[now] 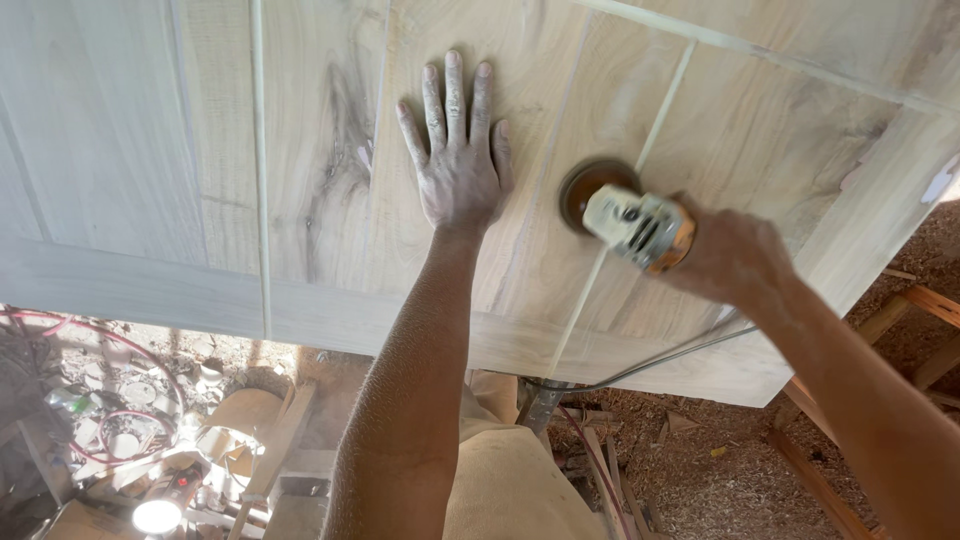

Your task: The person uses an angle grinder with a sanding disc to smooth the surface of a large wooden board. They move the tool across the board in sweeping motions, covering different sections while holding the board steady with their left hand.

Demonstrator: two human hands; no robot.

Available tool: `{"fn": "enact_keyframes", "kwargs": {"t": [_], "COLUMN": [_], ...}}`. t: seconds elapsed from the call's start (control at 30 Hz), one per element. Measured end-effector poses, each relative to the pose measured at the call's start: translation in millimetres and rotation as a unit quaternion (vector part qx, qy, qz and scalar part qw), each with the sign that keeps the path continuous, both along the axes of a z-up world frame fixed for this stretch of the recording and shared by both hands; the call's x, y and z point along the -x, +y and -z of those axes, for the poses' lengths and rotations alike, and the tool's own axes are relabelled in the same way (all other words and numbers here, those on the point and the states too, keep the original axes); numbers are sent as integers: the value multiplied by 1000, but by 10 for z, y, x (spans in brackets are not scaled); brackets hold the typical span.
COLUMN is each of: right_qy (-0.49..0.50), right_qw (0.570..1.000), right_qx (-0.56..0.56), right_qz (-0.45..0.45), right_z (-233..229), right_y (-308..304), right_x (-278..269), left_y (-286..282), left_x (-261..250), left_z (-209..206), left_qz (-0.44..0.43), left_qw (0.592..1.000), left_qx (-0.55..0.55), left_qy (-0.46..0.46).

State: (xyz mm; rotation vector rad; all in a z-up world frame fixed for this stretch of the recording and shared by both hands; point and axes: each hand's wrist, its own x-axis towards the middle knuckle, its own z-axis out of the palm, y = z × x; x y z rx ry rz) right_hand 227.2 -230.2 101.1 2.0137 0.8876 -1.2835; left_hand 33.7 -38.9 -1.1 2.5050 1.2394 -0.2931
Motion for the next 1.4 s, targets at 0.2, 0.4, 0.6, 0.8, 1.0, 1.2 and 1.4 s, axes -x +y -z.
{"fn": "enact_keyframes", "kwargs": {"t": [0.2, 0.4, 0.6, 0.8, 1.0, 1.2, 1.4], "right_qy": [-48, -72, -14, 77, 107, 55, -67], "right_qw": [997, 973, 986, 996, 993, 996, 991], "right_qx": [-33, -210, 33, -18, -16, 30, 6], "right_qz": [42, 68, 160, -32, -42, 56, 117], "right_z": [269, 395, 72, 104, 163, 33, 176], "right_y": [330, 447, 166, -600, -1287, -1125, -366], "right_x": [-810, -990, 46, 953, 1471, 605, -703], "left_y": [-16, 5, -19, -10, -26, -39, -36], "left_x": [-6, -5, 1, -25, -14, -31, -34], "left_z": [-33, -62, -65, -69, -93, -82, -101], "left_qz": [-4, -1, 5, 9, 4, 5, 8], "left_qw": [1000, 1000, 1000, 999, 999, 999, 999], "left_qx": [13, 21, 20, 13, 11, 13, 20], "left_qy": [2, 18, 19, 30, 34, 33, 26]}}
